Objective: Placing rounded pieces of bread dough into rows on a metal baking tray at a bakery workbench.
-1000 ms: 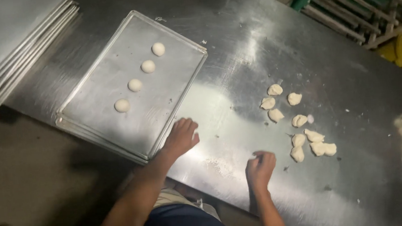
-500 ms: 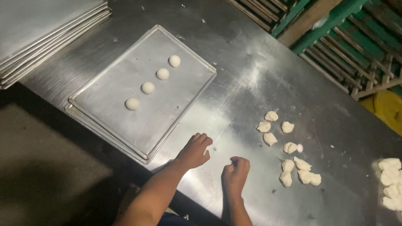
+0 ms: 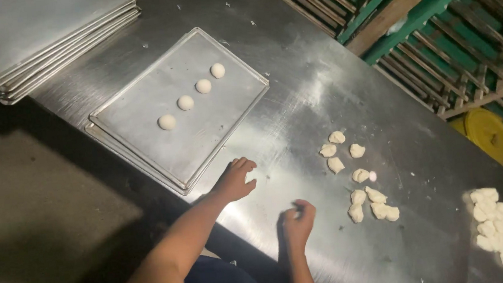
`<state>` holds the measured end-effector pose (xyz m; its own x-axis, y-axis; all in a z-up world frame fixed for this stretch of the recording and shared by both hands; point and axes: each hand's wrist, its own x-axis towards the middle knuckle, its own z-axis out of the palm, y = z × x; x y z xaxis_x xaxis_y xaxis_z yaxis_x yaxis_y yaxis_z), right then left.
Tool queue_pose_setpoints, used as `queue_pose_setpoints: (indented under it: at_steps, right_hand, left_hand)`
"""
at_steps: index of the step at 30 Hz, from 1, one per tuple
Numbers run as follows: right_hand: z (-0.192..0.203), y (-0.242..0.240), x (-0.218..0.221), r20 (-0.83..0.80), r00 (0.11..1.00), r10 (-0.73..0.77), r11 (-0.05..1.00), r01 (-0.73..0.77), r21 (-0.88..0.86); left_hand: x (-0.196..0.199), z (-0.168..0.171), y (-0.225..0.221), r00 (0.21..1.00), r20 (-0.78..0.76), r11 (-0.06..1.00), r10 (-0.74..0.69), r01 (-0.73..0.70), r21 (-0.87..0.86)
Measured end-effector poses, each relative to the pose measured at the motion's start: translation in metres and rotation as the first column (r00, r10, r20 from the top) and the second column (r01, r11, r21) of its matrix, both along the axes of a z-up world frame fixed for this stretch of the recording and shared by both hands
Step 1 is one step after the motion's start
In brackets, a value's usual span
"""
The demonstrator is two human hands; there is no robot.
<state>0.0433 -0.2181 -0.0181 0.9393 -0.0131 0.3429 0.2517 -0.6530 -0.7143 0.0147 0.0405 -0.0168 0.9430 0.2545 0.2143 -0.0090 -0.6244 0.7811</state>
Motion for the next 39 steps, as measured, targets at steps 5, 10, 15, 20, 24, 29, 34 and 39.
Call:
queue_pose_setpoints:
  at_steps: [5, 10, 15, 20, 24, 29, 34, 39]
  right_hand:
    - [0.008, -0.019, -0.031, -0.012, 0.959, 0.285, 0.951, -0.284, -0.121]
    - [0.01, -0.029, -0.033, -0.121, 0.972, 0.2, 0.97, -0.214, -0.119]
    - [0.002, -0.024, -0.032, -0.218, 0.976, 0.014, 0.996, -0.033, -0.087]
    - [0.003, 0.023, -0.036, -0.301, 0.944, -0.137, 0.989, 0.146, 0.009]
    - [0.019, 0.099, -0.032, -0.432, 0.889, -0.149, 0.983, 0.181, 0.034]
    - [0.04, 0.214, 0.018, -0.379, 0.924, -0.038, 0.998, 0.015, -0.064]
    - [0.075, 0.314, 0.11, -0.014, 0.985, 0.169, 0.98, -0.17, -0.105]
    - [0.07, 0.368, 0.18, 0.069, 0.99, 0.124, 0.989, -0.118, -0.088]
  left_hand:
    - [-0.034, 0.021, 0.009, 0.994, -0.082, 0.988, -0.068, 0.055, -0.147]
    - [-0.056, 0.023, 0.013, 0.986, -0.15, 0.997, 0.068, -0.072, -0.02]
    - [-0.039, 0.015, 0.012, 0.986, -0.152, 0.996, 0.066, -0.057, 0.065]
    - [-0.029, 0.018, 0.027, 0.99, -0.142, 0.998, -0.004, -0.005, -0.069]
    - [-0.026, 0.048, 0.079, 0.996, 0.005, 0.926, -0.091, 0.086, -0.367]
    - [0.015, 0.063, 0.206, 0.985, 0.162, 0.935, -0.054, 0.107, -0.337]
    - [0.103, 0.053, 0.326, 0.952, 0.3, 0.994, 0.064, -0.033, -0.109]
    - [0.175, 0.026, 0.363, 0.978, 0.21, 0.985, -0.002, 0.038, -0.166]
